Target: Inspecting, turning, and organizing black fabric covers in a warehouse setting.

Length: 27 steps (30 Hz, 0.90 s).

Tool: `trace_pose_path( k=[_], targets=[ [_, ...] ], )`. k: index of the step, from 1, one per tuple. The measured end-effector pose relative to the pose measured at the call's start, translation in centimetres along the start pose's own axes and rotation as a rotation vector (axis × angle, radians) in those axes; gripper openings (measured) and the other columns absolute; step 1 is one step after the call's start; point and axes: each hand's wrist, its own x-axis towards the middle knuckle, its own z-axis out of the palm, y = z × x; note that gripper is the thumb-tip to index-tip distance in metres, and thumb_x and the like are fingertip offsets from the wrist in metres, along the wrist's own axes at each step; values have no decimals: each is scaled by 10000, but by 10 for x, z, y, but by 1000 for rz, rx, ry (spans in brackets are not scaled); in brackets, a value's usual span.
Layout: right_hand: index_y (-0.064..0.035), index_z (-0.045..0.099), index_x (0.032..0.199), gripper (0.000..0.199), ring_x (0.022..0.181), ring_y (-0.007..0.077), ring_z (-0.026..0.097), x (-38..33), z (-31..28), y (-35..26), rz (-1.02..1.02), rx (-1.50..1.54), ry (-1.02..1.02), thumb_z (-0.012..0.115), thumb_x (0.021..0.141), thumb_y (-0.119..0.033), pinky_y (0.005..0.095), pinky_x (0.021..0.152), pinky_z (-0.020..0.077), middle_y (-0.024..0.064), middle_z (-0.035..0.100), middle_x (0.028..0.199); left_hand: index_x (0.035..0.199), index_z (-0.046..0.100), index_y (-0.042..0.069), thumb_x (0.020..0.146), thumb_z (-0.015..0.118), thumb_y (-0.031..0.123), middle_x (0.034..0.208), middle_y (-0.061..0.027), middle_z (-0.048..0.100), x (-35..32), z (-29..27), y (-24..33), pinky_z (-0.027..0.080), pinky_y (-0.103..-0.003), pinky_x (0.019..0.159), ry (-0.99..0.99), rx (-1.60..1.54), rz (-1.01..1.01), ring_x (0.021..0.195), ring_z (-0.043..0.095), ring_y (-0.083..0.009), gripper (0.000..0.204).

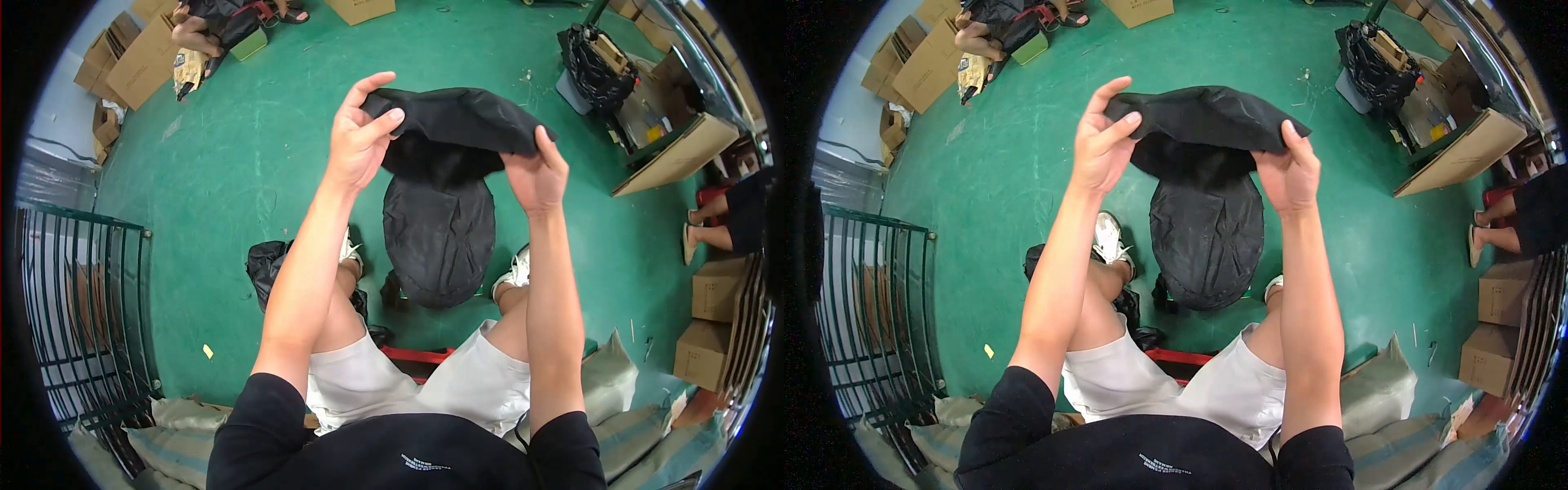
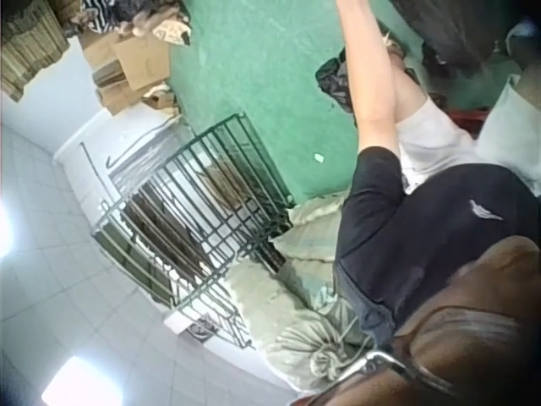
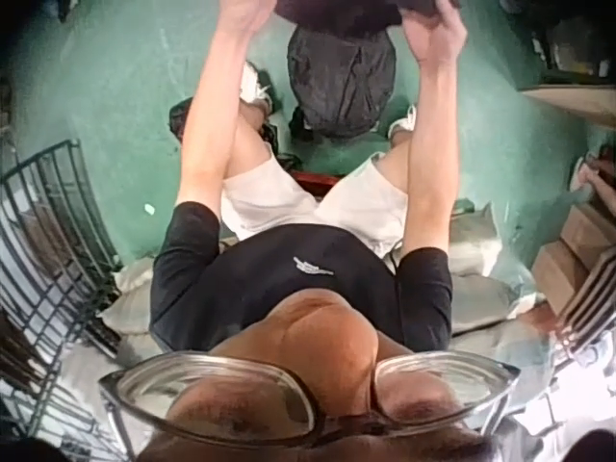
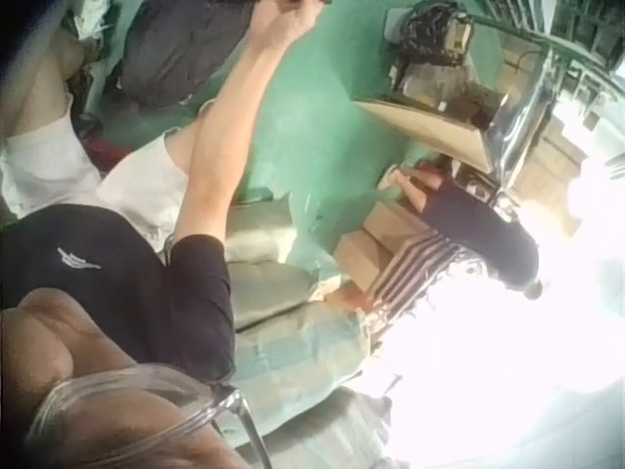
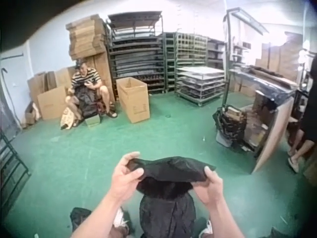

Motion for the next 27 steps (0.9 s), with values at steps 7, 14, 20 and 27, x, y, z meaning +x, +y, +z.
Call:
trace_pose_path(
  k=[7, 14, 20, 27],
  targets=[
    [-33, 543, 1220, 356, 1101, 249, 579, 0, -45, 32, 307, -311, 381, 562, 939, -250, 421, 970, 418, 113, 625, 1182, 1164, 639, 26, 785, 615, -53, 937, -45, 661, -27, -42, -32, 442, -223, 573, 279, 395, -384, 708, 577, -96, 388],
    [-47, 531, 1233, 384, 822, 211, 593, -23, -121, 97, 639, -813, 536, 554, 954, -309, 382, 731, 480, 88, 620, 1099, 1121, 650, 22, 795, 602, -38, 923, -46, 637, -68, -121, -117, 460, -240, 613, 266, 679, -803, 714, 558, -118, 335],
    [12, 356, 1425, 619, 794, 217, 566, -34, -117, 113, 754, -941, 505, 586, 923, -267, 386, 710, 477, 132, 581, 1086, 1103, 645, -1, 773, 628, -14, 884, -77, 630, -100, -121, -129, 471, -275, 588, 339, 746, -906, 649, 548, -145, 331],
    [-2, 524, 1191, 413, 618, 150, 504, -43, -125, 110, 602, -991, 459, 637, 808, -106, 289, 474, 359, 77, 590, 887, 1077, 673, 12, 692, 658, 23, 976, -143, 685, -135, -85, -164, 505, -350, 827, 349, 995, -693, 911, 652, -253, 386]
  ],
)
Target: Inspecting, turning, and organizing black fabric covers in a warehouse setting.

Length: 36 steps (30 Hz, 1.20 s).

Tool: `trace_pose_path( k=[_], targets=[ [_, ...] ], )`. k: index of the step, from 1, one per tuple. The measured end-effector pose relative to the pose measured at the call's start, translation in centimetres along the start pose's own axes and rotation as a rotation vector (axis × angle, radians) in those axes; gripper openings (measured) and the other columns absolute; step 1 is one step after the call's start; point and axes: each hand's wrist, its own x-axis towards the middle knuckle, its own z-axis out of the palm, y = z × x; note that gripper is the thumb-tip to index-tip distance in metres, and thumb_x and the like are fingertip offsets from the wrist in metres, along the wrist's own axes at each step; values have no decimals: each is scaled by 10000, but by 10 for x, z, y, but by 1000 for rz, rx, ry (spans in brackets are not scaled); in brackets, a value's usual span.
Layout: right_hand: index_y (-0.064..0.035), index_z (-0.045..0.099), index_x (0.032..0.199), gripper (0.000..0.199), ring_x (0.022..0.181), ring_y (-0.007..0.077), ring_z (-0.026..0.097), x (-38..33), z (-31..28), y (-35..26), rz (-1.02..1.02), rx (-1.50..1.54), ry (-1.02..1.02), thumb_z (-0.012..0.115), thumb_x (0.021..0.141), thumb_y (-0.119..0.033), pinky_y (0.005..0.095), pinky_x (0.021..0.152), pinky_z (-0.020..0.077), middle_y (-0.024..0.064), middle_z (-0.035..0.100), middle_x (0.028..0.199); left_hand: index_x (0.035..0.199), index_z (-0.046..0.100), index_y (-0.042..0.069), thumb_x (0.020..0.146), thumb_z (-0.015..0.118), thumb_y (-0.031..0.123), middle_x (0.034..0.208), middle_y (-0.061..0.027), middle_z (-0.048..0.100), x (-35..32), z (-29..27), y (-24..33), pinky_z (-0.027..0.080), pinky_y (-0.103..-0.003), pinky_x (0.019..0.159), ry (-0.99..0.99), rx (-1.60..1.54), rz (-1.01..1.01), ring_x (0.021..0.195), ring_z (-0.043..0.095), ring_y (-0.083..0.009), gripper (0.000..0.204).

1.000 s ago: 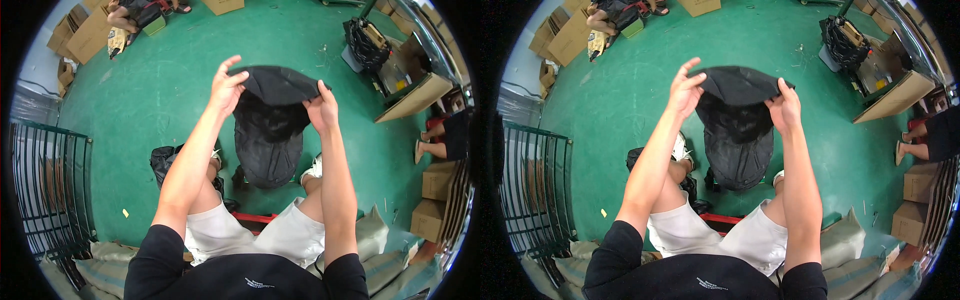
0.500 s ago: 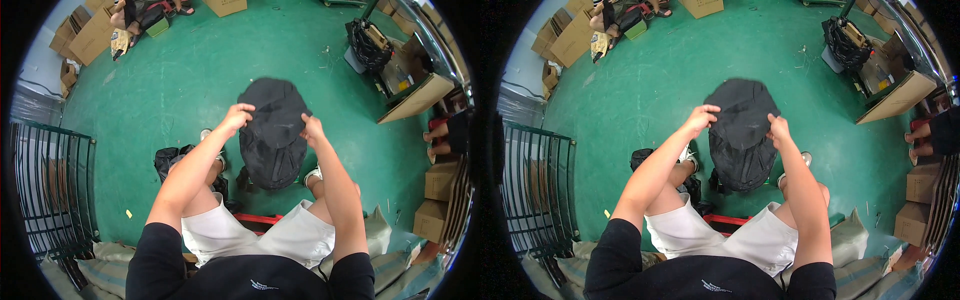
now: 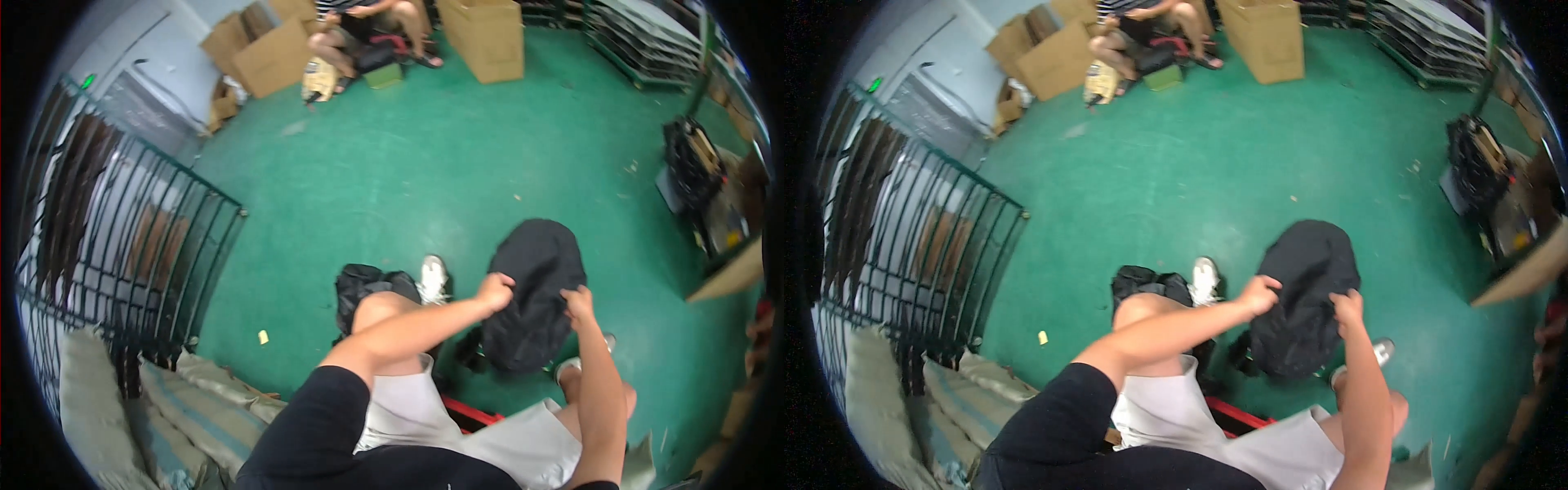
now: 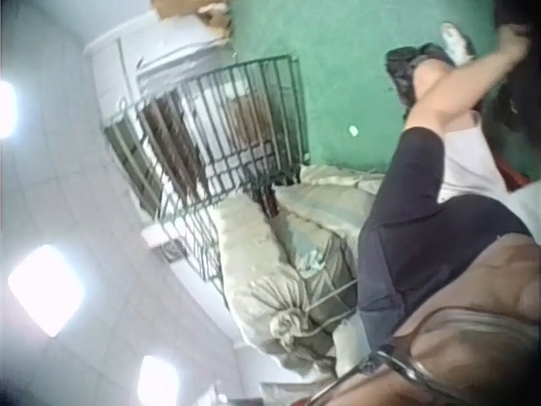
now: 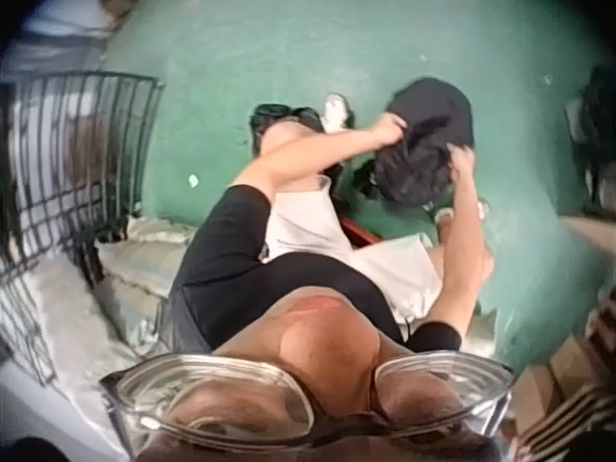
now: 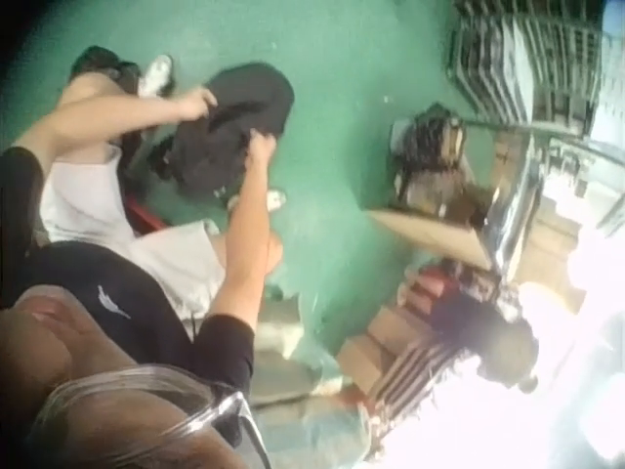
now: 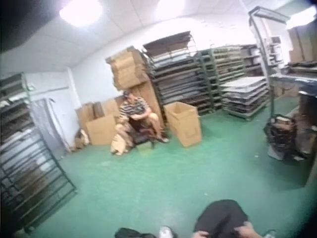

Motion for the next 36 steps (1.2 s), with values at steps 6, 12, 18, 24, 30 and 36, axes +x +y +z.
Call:
trace_pose_path(
  k=[6, 12, 18, 24, 30, 36],
  targets=[
    [18, 548, 1018, 275, 633, 159, 540, 8, 4, 4, -11, -57, -26, 642, 766, -43, 308, 483, 378, 79, 600, 853, 1135, 641, 24, 739, 613, 33, 1048, -166, 674, -26, 11, -10, 483, -346, 884, 81, -18, -87, 992, 642, -264, 397],
    [3, 571, 869, 133, 477, 170, 502, 27, 5, 23, -106, -233, 11, 648, 817, -92, 319, 381, 357, 63, 549, 688, 1130, 637, 18, 745, 598, 27, 1018, -159, 671, -28, 10, -16, 490, -341, 845, 107, 18, -65, 938, 644, -247, 387],
    [42, 567, 883, 207, 505, 196, 529, 17, -9, 30, -10, -276, 55, 638, 849, -149, 344, 392, 391, 89, 554, 697, 1064, 667, 36, 727, 574, 32, 1082, -185, 673, -27, 1, -15, 472, -372, 928, 20, -13, -149, 1072, 625, -312, 349],
    [93, 572, 805, 231, 401, 226, 519, 13, -8, 73, 33, -286, -80, 601, 823, -135, 369, 375, 398, 115, 546, 589, 971, 669, 35, 695, 691, 13, 799, -107, 659, -13, -2, -55, 507, -334, 670, -10, 49, -19, 713, 630, -196, 277],
    [71, 594, 867, 283, 465, 237, 591, 8, -6, 131, 155, -511, -71, 523, 874, -203, 366, 429, 461, 139, 622, 636, 913, 646, 39, 696, 678, 23, 837, -93, 664, -14, 8, -92, 507, -341, 740, -26, 69, -92, 782, 648, -224, 220],
    [71, 655, 794, 259, 554, 256, 671, -6, -18, 122, 233, -589, -62, 483, 783, -123, 355, 599, 548, 161, 690, 674, 897, 597, 31, 736, 674, 27, 817, -83, 636, -35, 18, -106, 502, -331, 728, -25, -63, -61, 768, 631, -190, 179]
  ],
)
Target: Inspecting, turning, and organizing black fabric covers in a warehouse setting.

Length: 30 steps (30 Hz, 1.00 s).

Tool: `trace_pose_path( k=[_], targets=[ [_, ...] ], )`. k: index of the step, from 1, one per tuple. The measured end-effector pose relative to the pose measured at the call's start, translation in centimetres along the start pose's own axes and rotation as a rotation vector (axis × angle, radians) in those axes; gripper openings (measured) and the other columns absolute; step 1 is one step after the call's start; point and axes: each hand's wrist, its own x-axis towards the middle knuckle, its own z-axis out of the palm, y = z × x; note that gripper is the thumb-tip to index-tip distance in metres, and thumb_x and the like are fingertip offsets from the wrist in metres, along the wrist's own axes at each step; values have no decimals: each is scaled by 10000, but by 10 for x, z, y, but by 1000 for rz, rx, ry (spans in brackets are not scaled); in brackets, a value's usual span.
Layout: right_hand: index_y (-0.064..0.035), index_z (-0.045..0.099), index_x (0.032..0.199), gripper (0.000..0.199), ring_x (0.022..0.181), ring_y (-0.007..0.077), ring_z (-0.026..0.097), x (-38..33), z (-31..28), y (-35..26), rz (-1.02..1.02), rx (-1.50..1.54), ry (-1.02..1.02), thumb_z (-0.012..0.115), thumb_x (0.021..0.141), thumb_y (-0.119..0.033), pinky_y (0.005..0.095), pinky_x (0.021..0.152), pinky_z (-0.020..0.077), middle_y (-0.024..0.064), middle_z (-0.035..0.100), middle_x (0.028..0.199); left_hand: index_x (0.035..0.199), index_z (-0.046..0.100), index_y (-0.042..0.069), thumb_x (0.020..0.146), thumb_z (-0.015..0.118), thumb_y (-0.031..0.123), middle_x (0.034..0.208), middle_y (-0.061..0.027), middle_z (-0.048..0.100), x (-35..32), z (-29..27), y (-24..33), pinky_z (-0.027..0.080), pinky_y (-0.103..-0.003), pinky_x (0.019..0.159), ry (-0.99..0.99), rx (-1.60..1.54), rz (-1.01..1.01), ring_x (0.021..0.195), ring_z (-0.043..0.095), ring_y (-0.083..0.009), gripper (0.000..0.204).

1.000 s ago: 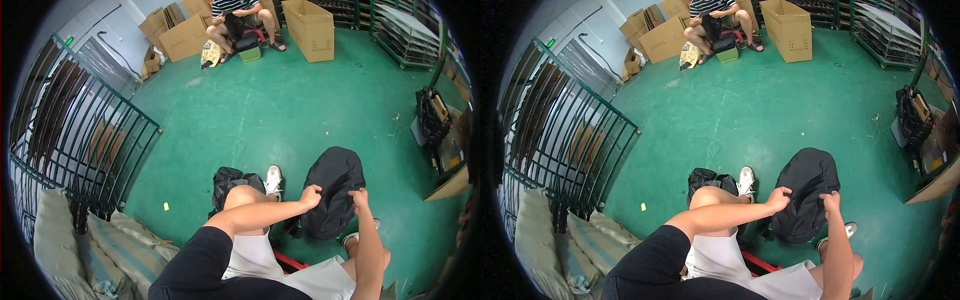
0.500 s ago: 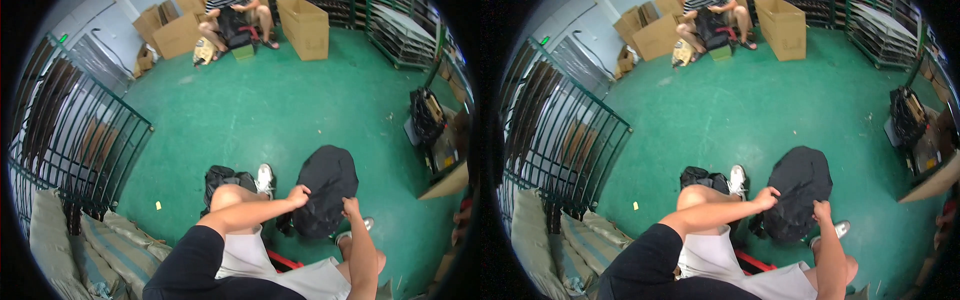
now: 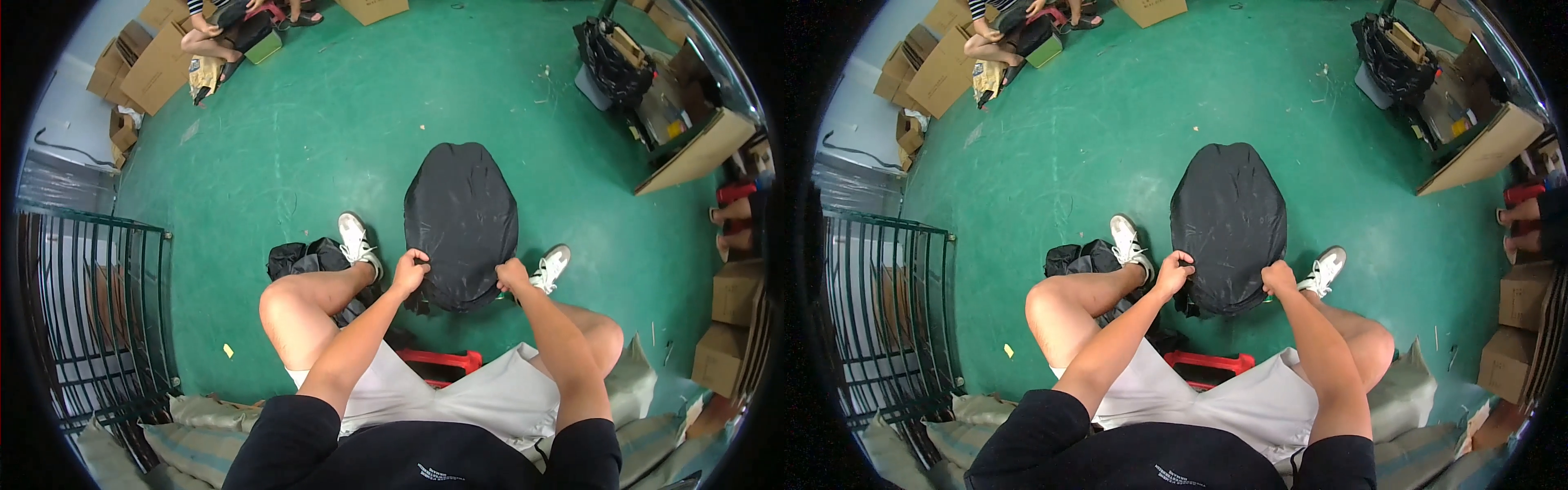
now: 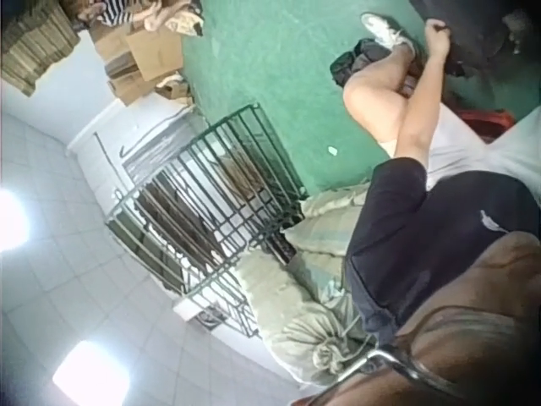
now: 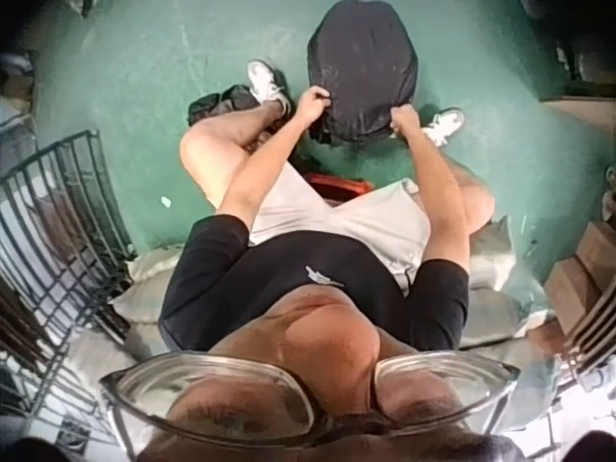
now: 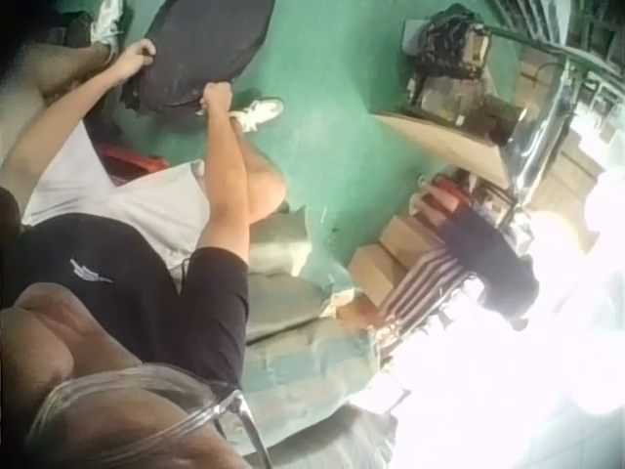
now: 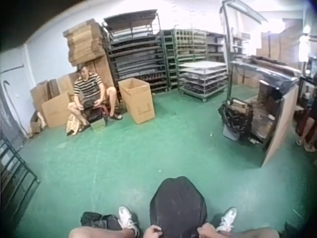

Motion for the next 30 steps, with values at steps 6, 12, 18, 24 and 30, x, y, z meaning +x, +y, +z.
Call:
trace_pose_path(
  k=[6, 12, 18, 24, 30],
  targets=[
    [46, 646, 728, 264, 469, 229, 625, 0, 3, 13, 12, -31, -12, 532, 823, -172, 350, 477, 505, 143, 660, 609, 884, 552, 34, 794, 660, 28, 698, -27, 563, -10, 9, 1, 473, -289, 531, 11, -26, -17, 607, 599, -138, 141],
    [27, 691, 815, 265, 701, 260, 711, -14, 1, -9, -14, -276, 60, 551, 827, -197, 361, 708, 561, 144, 709, 733, 886, 557, 35, 824, 656, 90, 704, -53, 608, -5, 2, -9, 485, -317, 568, 13, 94, -24, 580, 616, -173, 130],
    [-5, 699, 890, 315, 895, 315, 696, -80, -8, -70, -440, -751, 203, 644, 838, -311, 424, 824, 539, 178, 709, 860, 914, 619, 72, 838, 683, 333, 873, -127, 700, -23, -3, 19, 511, -437, 764, 5, 551, -90, 884, 669, -326, 280],
    [-21, 652, 807, 297, 834, 382, 660, -173, -38, -138, -977, -545, -156, 660, 835, -316, 476, 771, 517, 210, 680, 832, 918, 660, 101, 760, 731, 374, 906, -149, 706, -32, -15, 16, 528, -438, 819, -66, 706, -83, 914, 676, -345, 323],
    [-10, 649, 917, 325, 906, 365, 668, -153, -48, -136, -1041, -824, -42, 664, 839, -326, 467, 821, 506, 205, 690, 887, 1029, 655, 34, 893, 678, 282, 917, -81, 691, -91, -91, 122, 517, -310, 780, -107, -8, 260, 880, 661, -177, 283]
  ],
)
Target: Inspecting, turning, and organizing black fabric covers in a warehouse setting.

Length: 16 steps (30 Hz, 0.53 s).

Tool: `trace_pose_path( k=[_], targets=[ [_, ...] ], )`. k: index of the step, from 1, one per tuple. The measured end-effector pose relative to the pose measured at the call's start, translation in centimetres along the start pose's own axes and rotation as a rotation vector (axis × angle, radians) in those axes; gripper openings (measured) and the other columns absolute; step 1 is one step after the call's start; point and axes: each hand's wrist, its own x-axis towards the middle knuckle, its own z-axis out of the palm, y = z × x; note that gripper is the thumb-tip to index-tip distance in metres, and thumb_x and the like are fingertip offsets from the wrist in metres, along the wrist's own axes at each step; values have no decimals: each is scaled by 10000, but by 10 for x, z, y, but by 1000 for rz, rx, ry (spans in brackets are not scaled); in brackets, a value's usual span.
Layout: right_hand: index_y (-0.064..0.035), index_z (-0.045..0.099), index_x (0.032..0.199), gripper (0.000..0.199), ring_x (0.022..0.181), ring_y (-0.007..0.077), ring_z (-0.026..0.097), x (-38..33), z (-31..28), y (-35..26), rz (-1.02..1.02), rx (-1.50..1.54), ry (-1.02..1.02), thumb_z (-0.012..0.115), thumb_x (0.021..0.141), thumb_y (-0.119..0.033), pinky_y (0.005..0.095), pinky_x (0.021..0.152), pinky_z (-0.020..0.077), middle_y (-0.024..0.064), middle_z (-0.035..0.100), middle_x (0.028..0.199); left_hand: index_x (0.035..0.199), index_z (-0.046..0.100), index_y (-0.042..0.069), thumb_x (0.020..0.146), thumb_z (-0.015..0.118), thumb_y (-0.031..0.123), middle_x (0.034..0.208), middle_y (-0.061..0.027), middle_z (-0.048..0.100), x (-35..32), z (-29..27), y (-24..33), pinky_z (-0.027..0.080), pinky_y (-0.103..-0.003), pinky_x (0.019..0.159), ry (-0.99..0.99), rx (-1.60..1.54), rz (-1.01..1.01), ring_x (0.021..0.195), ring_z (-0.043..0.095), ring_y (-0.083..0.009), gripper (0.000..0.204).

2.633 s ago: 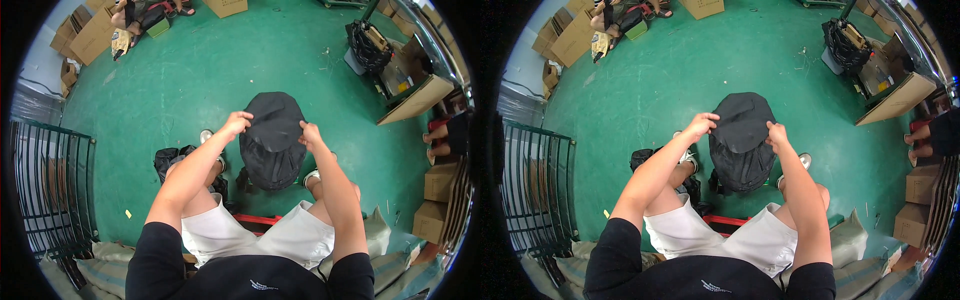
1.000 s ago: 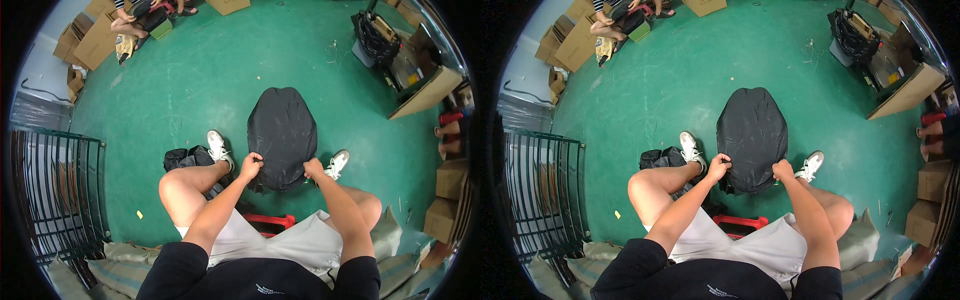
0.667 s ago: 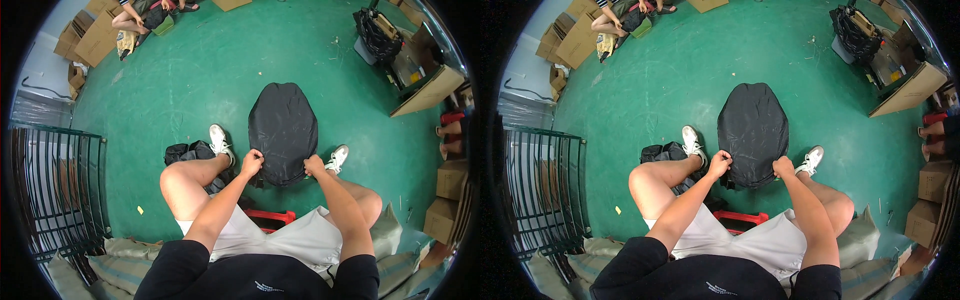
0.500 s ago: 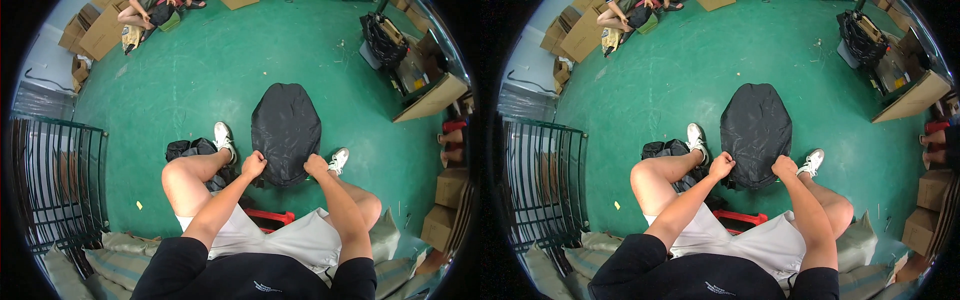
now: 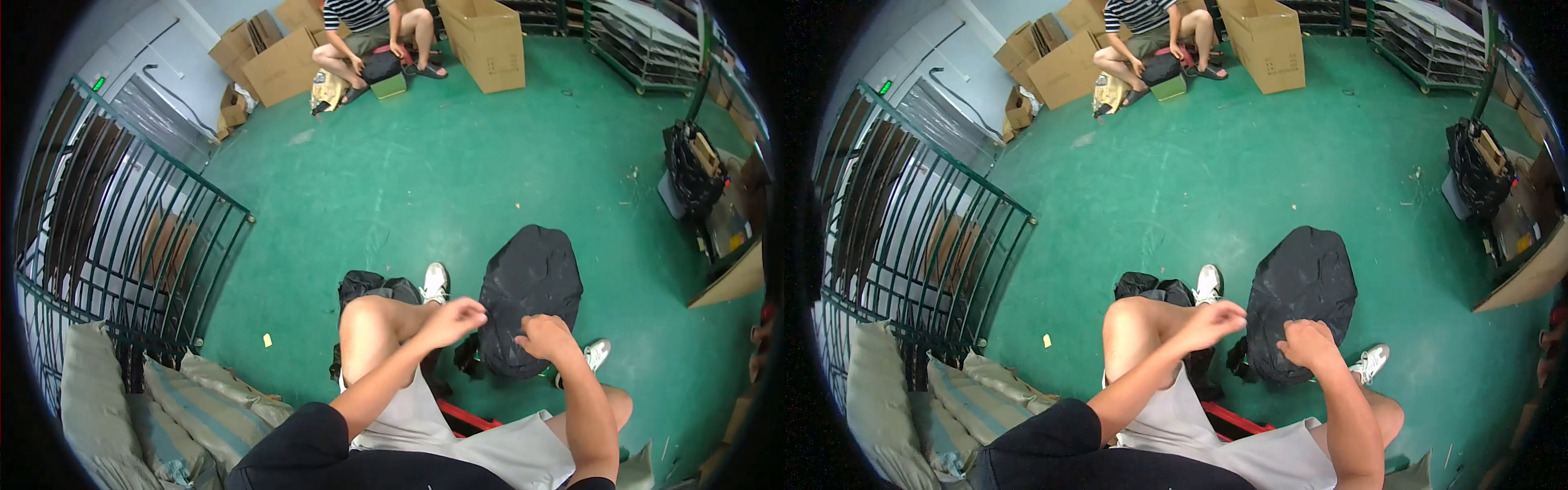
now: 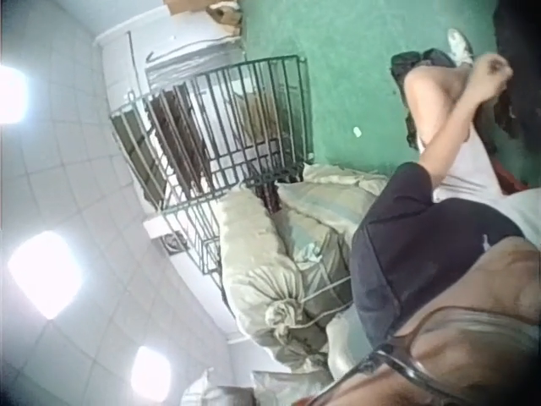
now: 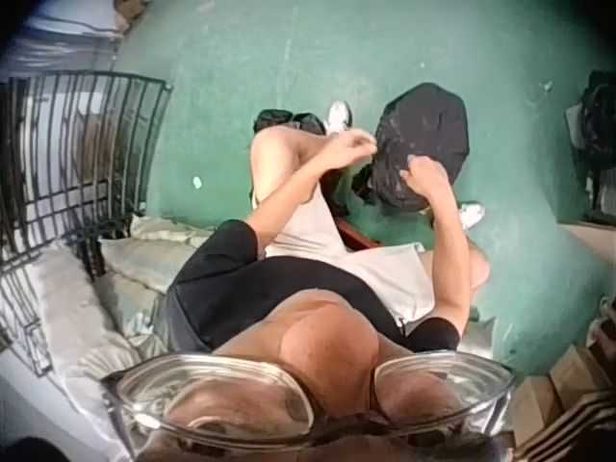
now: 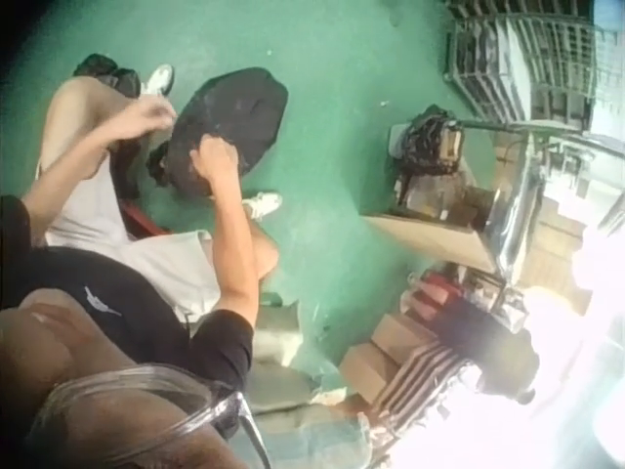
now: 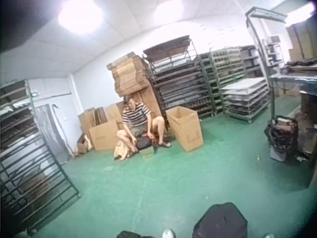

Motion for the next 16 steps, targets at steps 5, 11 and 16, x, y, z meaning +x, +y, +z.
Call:
trace_pose_path(
  k=[5, 11, 16],
  targets=[
    [-9, 642, 986, 348, 962, 358, 663, 6, 1, 4, 20, -74, -25, 660, 847, -328, 471, 854, 495, 202, 688, 974, 952, 638, 43, 938, 631, 197, 811, -22, 662, -51, -123, 57, 468, -221, 648, 730, -224, 314, 723, 607, -90, 155],
    [-4, 626, 1029, 384, 1000, 359, 649, 4, 18, 3, 13, -39, -130, 665, 846, -340, 475, 862, 492, 209, 675, 1020, 802, 609, 48, 883, 602, 109, 728, -31, 631, -45, -169, -176, 442, -251, 566, 845, -72, -3, 624, 565, -107, 102],
    [-10, 619, 1059, 399, 1017, 365, 642, 8, 26, 3, 47, -33, -180, 664, 846, -344, 480, 875, 485, 204, 670, 1046, 1428, 395, 107, 782, 718, 407, 1495, -242, 343, -56, -88, -288, 375, -462, 1081, 191, 616, -653, 1319, 431, -413, 781]
  ],
)
